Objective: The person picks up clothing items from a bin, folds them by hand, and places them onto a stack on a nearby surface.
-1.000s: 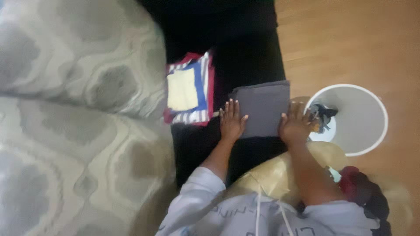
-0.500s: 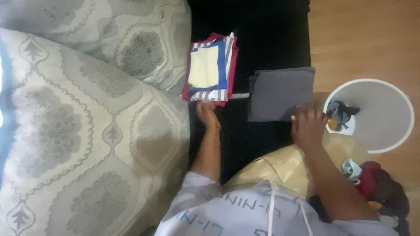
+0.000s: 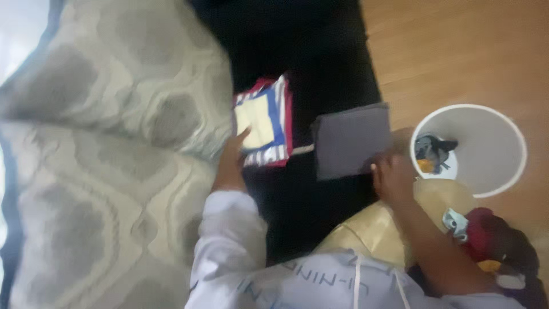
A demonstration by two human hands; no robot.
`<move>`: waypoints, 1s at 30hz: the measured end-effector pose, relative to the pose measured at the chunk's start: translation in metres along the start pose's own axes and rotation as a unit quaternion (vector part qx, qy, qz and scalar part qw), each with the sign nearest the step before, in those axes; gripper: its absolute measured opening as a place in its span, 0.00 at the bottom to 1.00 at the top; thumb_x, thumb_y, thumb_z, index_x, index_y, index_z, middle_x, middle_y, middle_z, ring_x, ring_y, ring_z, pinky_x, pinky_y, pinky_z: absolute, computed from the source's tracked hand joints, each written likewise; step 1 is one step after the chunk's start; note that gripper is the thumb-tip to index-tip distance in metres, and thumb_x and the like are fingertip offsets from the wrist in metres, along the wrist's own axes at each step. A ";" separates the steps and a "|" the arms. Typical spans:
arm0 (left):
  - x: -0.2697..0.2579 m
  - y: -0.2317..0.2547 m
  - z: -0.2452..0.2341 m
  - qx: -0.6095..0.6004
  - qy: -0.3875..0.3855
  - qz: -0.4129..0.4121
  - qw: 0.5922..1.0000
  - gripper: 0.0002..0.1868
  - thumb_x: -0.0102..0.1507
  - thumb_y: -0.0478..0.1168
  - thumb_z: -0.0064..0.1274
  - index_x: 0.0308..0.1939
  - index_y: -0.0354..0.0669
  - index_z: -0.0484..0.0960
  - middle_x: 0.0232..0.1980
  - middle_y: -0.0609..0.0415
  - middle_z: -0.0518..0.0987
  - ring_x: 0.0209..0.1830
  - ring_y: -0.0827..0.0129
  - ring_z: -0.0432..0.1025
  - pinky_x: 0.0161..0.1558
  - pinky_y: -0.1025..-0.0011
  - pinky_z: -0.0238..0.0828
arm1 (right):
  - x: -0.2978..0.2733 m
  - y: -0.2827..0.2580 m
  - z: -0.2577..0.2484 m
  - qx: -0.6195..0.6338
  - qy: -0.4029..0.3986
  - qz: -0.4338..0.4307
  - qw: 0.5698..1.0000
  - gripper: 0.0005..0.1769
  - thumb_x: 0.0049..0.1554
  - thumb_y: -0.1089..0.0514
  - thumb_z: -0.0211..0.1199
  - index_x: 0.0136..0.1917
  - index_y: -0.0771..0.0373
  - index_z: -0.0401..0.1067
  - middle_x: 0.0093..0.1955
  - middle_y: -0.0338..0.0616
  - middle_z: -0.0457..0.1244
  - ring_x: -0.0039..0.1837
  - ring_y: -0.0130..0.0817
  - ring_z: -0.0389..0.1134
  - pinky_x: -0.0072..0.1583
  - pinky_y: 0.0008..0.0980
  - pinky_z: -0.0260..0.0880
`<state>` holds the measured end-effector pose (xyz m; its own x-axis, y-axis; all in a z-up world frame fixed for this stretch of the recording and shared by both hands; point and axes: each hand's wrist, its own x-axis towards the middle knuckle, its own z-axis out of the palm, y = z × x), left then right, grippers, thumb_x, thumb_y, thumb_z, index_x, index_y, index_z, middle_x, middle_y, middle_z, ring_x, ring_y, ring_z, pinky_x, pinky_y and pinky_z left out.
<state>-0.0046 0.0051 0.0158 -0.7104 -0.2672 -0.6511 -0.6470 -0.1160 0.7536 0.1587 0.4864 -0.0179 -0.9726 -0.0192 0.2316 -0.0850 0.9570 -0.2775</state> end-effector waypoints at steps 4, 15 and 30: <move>-0.019 0.027 0.020 0.064 -0.026 0.054 0.996 0.39 0.54 0.51 0.68 0.62 0.27 0.78 0.56 0.40 0.82 0.51 0.52 0.77 0.54 0.54 0.72 | 0.009 -0.010 -0.013 0.025 -0.026 0.012 0.999 0.19 0.63 0.48 0.57 0.55 0.66 0.74 0.52 0.61 0.62 0.54 0.58 0.65 0.56 0.55 0.65; -0.110 0.025 0.156 0.564 0.196 0.250 0.762 0.58 0.59 0.62 0.64 0.77 0.32 0.49 0.79 0.27 0.49 0.78 0.34 0.49 0.72 0.47 0.47 | 0.008 -0.015 -0.011 0.043 -0.088 -0.017 0.995 0.15 0.63 0.51 0.59 0.50 0.67 0.73 0.50 0.60 0.61 0.49 0.57 0.65 0.52 0.55 0.66; 0.033 0.007 0.007 0.445 0.141 0.339 0.817 0.32 0.61 0.32 0.47 0.71 0.49 0.71 0.61 0.39 0.79 0.59 0.46 0.74 0.60 0.55 0.70 | 0.011 -0.035 -0.016 0.207 -0.037 0.075 0.975 0.23 0.64 0.46 0.56 0.64 0.64 0.69 0.68 0.58 0.60 0.68 0.57 0.62 0.65 0.50 0.65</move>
<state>-0.0344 0.0025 -0.0007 -0.9782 -0.2055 0.0294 -0.1657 0.8581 0.4860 0.1542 0.4568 0.0093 -0.9925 0.0768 0.0955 -0.0053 0.7515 -0.6597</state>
